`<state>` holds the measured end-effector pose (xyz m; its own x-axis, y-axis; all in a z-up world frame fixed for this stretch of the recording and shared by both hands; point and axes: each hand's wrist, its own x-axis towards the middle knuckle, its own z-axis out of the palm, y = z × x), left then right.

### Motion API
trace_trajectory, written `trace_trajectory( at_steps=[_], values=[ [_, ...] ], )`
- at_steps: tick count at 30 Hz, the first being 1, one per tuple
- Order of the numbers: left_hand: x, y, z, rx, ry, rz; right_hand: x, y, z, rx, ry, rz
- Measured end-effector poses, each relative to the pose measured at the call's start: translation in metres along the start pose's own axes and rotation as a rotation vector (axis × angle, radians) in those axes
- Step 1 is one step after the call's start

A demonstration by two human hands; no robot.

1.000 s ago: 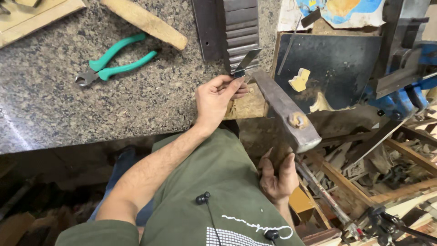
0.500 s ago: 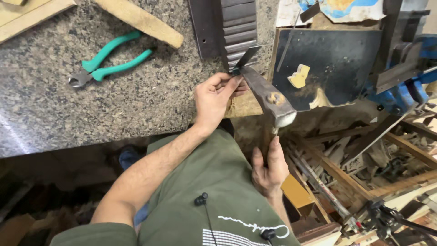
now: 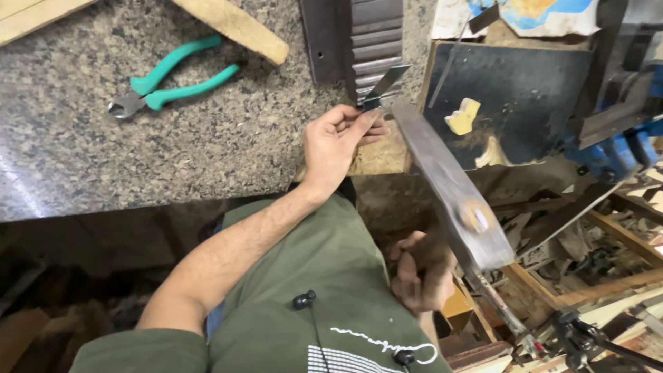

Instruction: The person uses a bandsaw to cut a metal strip, then repeatedly hammers the cut piece into a metal jig to bend it. The person inspects the bent metal piece and repeats the cutting and hammering process on additional pieces.

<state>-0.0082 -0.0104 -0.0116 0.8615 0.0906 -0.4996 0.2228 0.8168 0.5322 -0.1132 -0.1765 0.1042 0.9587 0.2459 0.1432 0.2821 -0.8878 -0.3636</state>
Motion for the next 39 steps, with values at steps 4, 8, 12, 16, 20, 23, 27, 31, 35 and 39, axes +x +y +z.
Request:
trace_trajectory(
  at_steps=[4,8,12,16,20,23,27,31,35,39],
  values=[
    [0.001,-0.007,0.003,0.003,0.016,0.023,-0.001,-0.006,-0.006,-0.007,0.008,-0.003],
    [0.006,-0.003,0.003,-0.071,0.014,-0.006,0.001,-0.007,0.000,0.402,0.113,0.078],
    [-0.005,-0.007,-0.001,0.003,0.042,-0.006,-0.014,-0.008,-0.005,0.304,0.043,0.074],
    [0.008,-0.001,0.008,-0.020,0.009,0.017,0.000,0.000,0.000,0.068,0.028,-0.034],
    [0.001,0.000,0.005,-0.021,0.021,0.001,0.000,-0.006,0.001,0.737,0.132,-0.071],
    [-0.001,0.001,0.005,-0.027,0.019,-0.004,-0.001,-0.010,0.001,0.344,0.080,-0.088],
    [0.005,0.000,0.011,-0.044,0.030,-0.023,0.005,-0.005,0.000,0.110,0.024,-0.021],
    [0.000,-0.003,0.000,-0.048,0.001,0.003,-0.003,-0.004,-0.001,0.500,0.159,0.050],
    [0.006,0.000,0.010,-0.006,0.036,-0.017,0.001,-0.004,-0.005,0.054,0.037,0.031],
    [0.004,0.005,0.005,-0.020,0.032,-0.028,0.007,-0.011,-0.001,0.483,0.151,0.172]
  ],
)
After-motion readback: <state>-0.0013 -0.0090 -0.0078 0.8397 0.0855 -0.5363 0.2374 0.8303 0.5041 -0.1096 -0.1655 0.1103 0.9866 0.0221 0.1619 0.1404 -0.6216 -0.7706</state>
